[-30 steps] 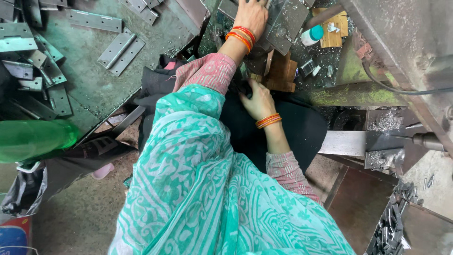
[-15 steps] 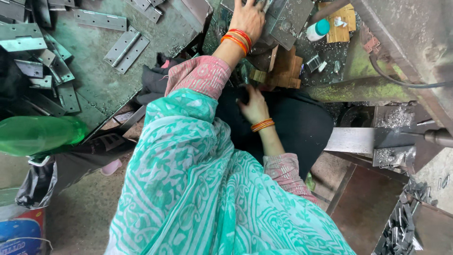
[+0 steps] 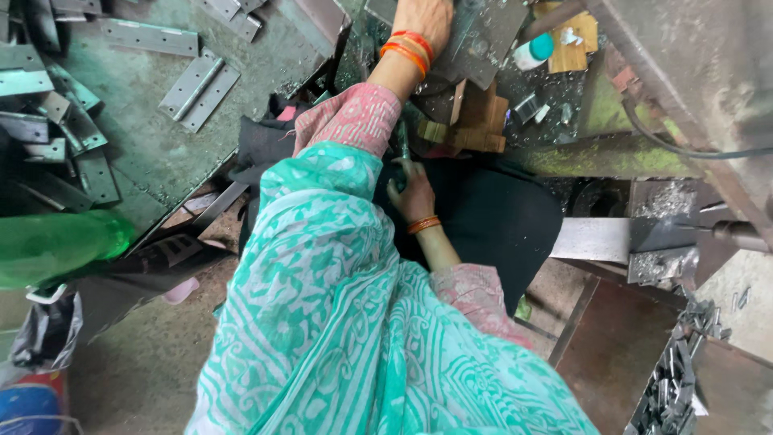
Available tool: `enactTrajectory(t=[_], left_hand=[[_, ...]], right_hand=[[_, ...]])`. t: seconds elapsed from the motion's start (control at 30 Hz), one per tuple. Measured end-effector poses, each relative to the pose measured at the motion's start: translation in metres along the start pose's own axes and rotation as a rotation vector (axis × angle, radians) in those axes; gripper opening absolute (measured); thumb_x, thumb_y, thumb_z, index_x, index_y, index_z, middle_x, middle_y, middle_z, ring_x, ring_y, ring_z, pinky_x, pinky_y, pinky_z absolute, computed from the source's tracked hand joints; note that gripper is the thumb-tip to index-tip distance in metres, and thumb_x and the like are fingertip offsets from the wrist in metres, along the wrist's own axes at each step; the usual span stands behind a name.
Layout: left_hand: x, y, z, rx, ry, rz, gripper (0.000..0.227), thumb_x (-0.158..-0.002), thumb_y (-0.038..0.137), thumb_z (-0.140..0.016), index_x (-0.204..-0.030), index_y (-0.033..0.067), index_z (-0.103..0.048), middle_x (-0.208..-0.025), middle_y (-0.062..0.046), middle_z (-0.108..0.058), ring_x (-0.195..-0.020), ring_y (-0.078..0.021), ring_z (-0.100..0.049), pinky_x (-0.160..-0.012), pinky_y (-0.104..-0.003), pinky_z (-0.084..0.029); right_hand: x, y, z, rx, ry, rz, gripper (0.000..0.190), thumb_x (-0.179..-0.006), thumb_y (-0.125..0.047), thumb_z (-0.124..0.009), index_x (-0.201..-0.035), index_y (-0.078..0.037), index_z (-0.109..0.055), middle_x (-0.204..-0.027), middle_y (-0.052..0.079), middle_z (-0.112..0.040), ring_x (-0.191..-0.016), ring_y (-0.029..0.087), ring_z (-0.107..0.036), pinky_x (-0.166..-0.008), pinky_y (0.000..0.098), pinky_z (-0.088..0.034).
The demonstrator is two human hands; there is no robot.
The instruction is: The person repeatedly places rectangular metal pieces under a drill press, operates the lever to drill holes, and removes the finished pieces. The person handles the metal parts by hand and uses the drill press lever to perform the drilling action.
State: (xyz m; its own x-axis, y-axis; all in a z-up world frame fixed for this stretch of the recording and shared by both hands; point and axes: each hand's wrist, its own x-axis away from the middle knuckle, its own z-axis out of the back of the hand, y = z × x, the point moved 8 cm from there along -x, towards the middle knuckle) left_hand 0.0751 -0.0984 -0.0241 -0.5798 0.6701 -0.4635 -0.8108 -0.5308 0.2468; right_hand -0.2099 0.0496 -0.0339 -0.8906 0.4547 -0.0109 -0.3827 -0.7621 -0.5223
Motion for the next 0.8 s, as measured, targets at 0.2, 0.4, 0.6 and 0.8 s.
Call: enactTrajectory(t=[0.2,0.4,0.6,0.8], left_hand=[[-0.001,-0.001,0.018,-0.075,-0.025,-0.018,0.021,-0.092,0.016,-0.058,-0.095,0.0142,-0.078,-0.086,-0.008,-0.075,-0.078,-0.0242,-0.07,-0.063,-0.043,-0.05],[0.032,0.014,0.087,-0.118,-0.082,-0.133,0.02,-0.086,0.019,-0.062,-0.096,0.0149,-0.079,-0.11,-0.005,-0.072,-0.115,-0.0274,-0.059,-0.092,-0.059,-0.041],[0.09,0.019,0.134,-0.232,-0.389,-0.21,0.029,-0.09,0.03,-0.063,-0.108,0.0136,-0.078,-0.116,-0.007,-0.07,-0.141,-0.0372,-0.038,-0.115,-0.073,-0.014],[0.117,0.013,0.143,-0.236,-0.152,-0.287,0.036,-0.096,0.033,-0.058,-0.119,0.012,-0.075,-0.138,-0.009,-0.063,-0.145,-0.0352,-0.034,-0.117,-0.07,-0.016]], right_hand=[[-0.006,0.003,0.006,0.017,-0.098,-0.052,0.054,-0.079,-0.019,-0.079,-0.13,-0.018,-0.061,-0.118,0.019,-0.064,-0.104,0.042,-0.066,-0.085,0.0472,-0.056],[-0.035,-0.023,0.064,0.037,-0.148,0.055,0.053,-0.087,-0.026,-0.076,-0.134,-0.008,-0.06,-0.117,0.025,-0.069,-0.11,0.043,-0.066,-0.094,0.0477,-0.054],[-0.043,-0.05,0.083,0.013,-0.193,0.018,0.046,-0.087,-0.027,-0.073,-0.127,-0.007,-0.065,-0.114,0.024,-0.072,-0.111,0.041,-0.067,-0.096,0.0457,-0.053],[-0.04,-0.052,0.083,0.018,-0.182,-0.019,0.046,-0.087,-0.029,-0.072,-0.127,-0.008,-0.066,-0.116,0.023,-0.072,-0.112,0.041,-0.067,-0.096,0.0454,-0.053]])
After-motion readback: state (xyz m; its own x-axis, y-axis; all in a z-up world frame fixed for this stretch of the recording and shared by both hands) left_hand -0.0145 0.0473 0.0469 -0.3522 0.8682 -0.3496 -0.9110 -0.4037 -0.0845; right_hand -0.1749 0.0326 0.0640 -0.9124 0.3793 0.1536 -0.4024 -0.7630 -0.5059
